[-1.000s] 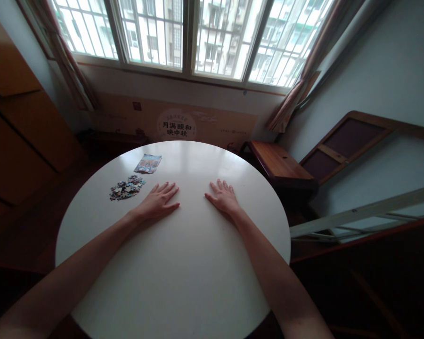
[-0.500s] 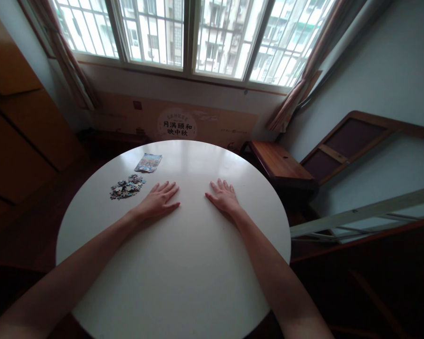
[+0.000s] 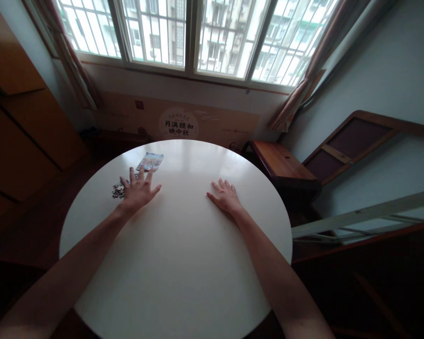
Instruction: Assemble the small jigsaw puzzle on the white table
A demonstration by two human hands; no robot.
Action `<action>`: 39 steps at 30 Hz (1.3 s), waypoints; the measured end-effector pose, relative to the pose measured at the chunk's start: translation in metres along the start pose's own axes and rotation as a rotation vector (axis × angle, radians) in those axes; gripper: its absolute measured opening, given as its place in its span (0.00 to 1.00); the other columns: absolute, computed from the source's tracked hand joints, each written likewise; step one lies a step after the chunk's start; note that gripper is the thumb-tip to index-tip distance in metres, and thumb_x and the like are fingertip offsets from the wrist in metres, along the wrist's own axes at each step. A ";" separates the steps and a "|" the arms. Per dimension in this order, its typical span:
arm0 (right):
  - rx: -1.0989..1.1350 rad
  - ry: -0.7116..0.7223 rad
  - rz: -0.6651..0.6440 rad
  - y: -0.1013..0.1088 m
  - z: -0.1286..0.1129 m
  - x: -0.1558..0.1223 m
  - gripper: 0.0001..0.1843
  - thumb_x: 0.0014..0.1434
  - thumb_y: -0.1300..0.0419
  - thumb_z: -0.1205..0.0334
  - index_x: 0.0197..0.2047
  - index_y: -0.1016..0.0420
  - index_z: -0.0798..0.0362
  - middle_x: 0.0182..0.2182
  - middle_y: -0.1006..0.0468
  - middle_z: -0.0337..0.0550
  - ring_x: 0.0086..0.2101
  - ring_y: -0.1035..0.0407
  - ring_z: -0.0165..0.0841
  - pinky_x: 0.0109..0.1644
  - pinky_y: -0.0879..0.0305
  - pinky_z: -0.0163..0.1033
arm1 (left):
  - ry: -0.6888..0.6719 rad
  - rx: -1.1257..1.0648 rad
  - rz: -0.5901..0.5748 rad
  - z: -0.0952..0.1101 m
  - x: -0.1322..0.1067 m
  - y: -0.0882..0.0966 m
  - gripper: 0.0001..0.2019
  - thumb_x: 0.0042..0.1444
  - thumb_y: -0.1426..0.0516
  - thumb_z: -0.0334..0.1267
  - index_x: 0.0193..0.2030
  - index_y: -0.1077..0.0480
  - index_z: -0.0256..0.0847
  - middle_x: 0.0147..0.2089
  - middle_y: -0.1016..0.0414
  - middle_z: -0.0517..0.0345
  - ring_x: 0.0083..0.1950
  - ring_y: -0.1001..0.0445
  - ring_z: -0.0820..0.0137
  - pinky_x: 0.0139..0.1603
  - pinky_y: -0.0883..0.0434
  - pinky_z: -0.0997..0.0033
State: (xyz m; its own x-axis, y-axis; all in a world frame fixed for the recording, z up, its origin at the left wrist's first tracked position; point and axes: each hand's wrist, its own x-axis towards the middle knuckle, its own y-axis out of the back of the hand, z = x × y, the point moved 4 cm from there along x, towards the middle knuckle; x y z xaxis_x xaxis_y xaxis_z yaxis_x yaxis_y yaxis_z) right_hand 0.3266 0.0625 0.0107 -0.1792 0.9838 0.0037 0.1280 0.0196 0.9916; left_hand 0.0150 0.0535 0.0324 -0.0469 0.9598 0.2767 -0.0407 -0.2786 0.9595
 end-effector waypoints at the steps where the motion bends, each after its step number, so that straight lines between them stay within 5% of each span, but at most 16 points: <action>1: 0.000 0.000 -0.002 0.000 0.000 0.000 0.37 0.62 0.58 0.37 0.68 0.48 0.47 0.68 0.55 0.52 0.66 0.61 0.48 0.66 0.64 0.54 | 0.089 0.001 -0.035 -0.012 0.004 -0.003 0.38 0.58 0.53 0.58 0.70 0.54 0.41 0.73 0.63 0.42 0.70 0.67 0.36 0.59 0.62 0.24; 6: 0.001 0.002 -0.002 0.001 0.001 -0.001 0.36 0.62 0.58 0.37 0.68 0.48 0.47 0.68 0.55 0.51 0.66 0.61 0.48 0.66 0.64 0.54 | 0.348 -0.094 -0.224 -0.055 0.019 -0.024 0.42 0.53 0.56 0.66 0.70 0.55 0.45 0.73 0.63 0.43 0.69 0.66 0.32 0.56 0.64 0.21; 16: 0.010 0.013 0.019 -0.001 0.001 0.001 0.36 0.62 0.58 0.37 0.67 0.47 0.47 0.68 0.54 0.52 0.66 0.60 0.48 0.66 0.64 0.54 | 0.202 -0.078 -0.223 -0.051 0.020 -0.033 0.36 0.58 0.62 0.62 0.69 0.50 0.46 0.72 0.56 0.47 0.71 0.59 0.44 0.61 0.61 0.28; 29: 0.011 0.007 0.011 0.001 0.000 0.000 0.35 0.62 0.57 0.38 0.67 0.46 0.47 0.68 0.54 0.51 0.66 0.60 0.48 0.66 0.63 0.53 | -0.312 -0.126 -0.223 0.023 -0.004 -0.028 0.33 0.61 0.58 0.59 0.68 0.47 0.45 0.71 0.51 0.49 0.71 0.55 0.55 0.67 0.56 0.47; 39: 0.023 0.004 0.028 0.001 0.000 -0.001 0.35 0.62 0.55 0.38 0.67 0.45 0.47 0.68 0.53 0.52 0.66 0.59 0.47 0.66 0.63 0.54 | -0.698 -0.242 -0.227 0.109 -0.027 -0.021 0.33 0.60 0.55 0.60 0.68 0.47 0.48 0.71 0.51 0.52 0.71 0.53 0.55 0.68 0.54 0.50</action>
State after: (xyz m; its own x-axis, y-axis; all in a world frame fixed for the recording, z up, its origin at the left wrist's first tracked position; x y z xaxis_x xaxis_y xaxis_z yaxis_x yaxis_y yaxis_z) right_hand 0.3265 0.0616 0.0122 -0.1793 0.9833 0.0324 0.1553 -0.0042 0.9879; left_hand 0.1256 0.0367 0.0102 0.6256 0.7708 0.1200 -0.1948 0.0054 0.9808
